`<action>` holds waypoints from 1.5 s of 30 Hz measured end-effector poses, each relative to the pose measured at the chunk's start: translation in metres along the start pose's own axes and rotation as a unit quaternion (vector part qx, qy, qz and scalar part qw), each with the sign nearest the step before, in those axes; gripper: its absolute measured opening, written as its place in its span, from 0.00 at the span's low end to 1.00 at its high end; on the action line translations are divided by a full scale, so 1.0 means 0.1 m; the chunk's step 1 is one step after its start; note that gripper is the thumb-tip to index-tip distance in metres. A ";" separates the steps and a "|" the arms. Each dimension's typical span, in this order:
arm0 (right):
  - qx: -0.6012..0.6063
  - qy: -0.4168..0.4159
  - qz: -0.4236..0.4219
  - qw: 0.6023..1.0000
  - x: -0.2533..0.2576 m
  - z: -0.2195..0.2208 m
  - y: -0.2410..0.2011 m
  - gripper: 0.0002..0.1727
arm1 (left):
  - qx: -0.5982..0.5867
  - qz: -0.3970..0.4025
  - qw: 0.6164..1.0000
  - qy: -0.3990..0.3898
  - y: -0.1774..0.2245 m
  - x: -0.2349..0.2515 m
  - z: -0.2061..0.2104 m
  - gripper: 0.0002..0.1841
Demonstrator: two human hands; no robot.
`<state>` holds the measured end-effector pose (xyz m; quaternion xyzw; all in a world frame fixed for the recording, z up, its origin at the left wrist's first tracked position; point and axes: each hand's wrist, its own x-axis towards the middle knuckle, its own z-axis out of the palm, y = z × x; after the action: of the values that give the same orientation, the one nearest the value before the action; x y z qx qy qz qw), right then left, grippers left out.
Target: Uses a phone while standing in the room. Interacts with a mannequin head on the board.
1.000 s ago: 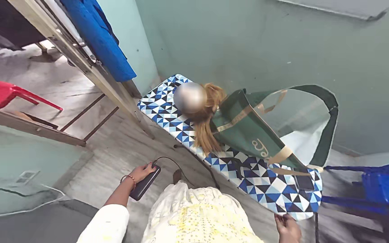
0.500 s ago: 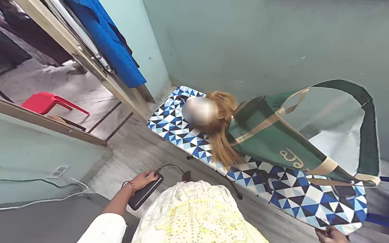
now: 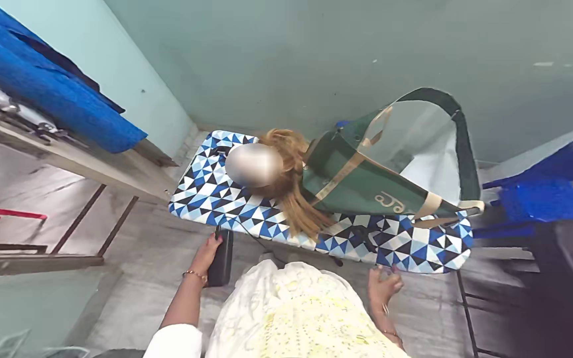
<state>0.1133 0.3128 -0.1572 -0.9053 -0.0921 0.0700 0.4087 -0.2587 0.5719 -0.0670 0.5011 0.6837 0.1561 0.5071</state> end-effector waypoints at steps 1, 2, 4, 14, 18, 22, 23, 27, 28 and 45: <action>0.010 -0.053 -0.056 0.997 -0.13 0.04 0.00 0.33 | -0.045 0.000 0.999 0.015 0.01 0.07 -0.02 0.29; 0.017 -0.104 -0.110 0.988 -0.20 0.08 0.04 0.31 | -0.097 -0.001 0.995 0.031 0.01 0.16 -0.06 0.29; 0.027 -0.203 -0.167 0.965 -0.22 0.08 0.08 0.28 | -0.199 -0.015 0.978 0.066 0.08 0.34 -0.16 0.28; -0.063 -0.302 -0.122 0.943 0.05 0.39 -0.95 0.21 | 0.145 0.083 0.983 -0.080 0.59 1.42 -0.67 0.36; -0.091 -0.316 -0.185 0.926 -0.03 0.76 -1.55 0.19 | 0.257 0.078 0.955 -0.124 0.60 1.93 -0.82 0.40; -0.086 -0.296 -0.338 0.889 -0.25 1.07 -2.13 0.16 | 0.305 0.079 0.940 -0.127 0.56 2.38 -0.97 0.43; -0.078 -0.283 -0.382 0.877 -0.31 1.17 -2.31 0.17 | 0.309 0.089 0.938 -0.127 0.53 2.46 -0.99 0.42; -0.076 -0.271 -0.512 0.811 -0.40 1.63 -3.21 0.19 | 0.286 0.124 0.943 -0.113 0.37 2.65 -0.88 0.39; -0.077 -0.279 -0.531 0.796 -0.41 1.78 -3.41 0.20 | 0.283 0.136 0.944 -0.096 0.31 2.66 -0.83 0.39; -0.427 -0.449 -0.420 0.663 -0.09 2.89 -4.41 0.59 | -0.151 0.085 0.955 -0.239 0.68 1.99 -0.42 0.25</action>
<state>-0.0018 0.8069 -0.0143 -0.7045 -0.6548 0.2423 -0.1275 -0.2556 0.7828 -0.1064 0.4971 0.4658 0.1757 0.7107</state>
